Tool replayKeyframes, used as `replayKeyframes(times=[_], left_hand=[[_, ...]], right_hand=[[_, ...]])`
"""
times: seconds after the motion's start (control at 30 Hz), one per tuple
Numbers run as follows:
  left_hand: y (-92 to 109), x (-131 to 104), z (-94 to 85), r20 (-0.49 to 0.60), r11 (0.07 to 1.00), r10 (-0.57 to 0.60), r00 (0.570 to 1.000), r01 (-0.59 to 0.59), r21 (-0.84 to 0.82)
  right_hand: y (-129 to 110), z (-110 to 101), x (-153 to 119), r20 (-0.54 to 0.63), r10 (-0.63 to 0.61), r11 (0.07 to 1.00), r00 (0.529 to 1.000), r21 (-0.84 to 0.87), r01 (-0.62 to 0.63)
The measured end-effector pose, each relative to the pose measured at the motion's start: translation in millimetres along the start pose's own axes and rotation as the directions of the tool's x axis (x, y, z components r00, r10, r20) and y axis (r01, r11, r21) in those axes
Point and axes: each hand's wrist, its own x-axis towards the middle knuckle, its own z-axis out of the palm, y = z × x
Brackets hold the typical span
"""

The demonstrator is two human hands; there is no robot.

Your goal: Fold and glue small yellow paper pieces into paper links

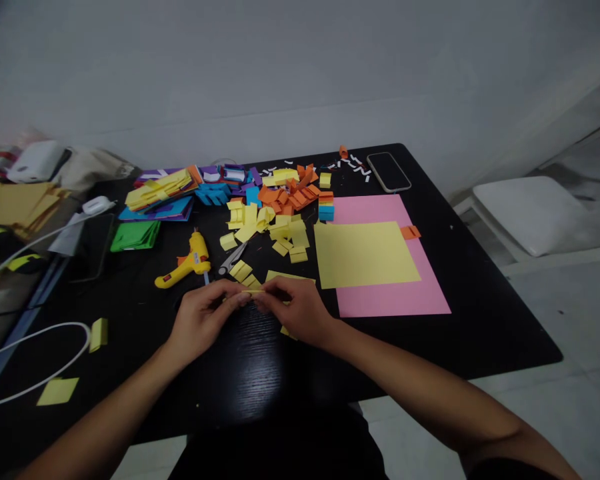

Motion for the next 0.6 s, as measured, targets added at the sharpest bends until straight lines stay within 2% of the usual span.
replayKeyframes(times=[0.2, 0.43, 0.6], left_hand=[[-0.4, 0.2, -0.8, 0.009, 1.0, 0.021, 1.0, -0.021, 0.014], [0.4, 0.0, -3.9, 0.03, 0.997, 0.072, 0.997, -0.073, 0.015], [-2.6, 1.3, -5.8, 0.061, 0.993, 0.122, 0.991, -0.122, -0.011]], right_hand=[[-0.3, -0.9, 0.3, 0.01, -0.037, 0.999, 0.999, -0.025, 0.038], [-1.5, -2.7, 0.4, 0.027, -0.001, 1.0, 1.0, -0.028, 0.002], [2.6, -3.2, 0.7, 0.046, 0.082, 0.987, 0.996, 0.133, -0.087]])
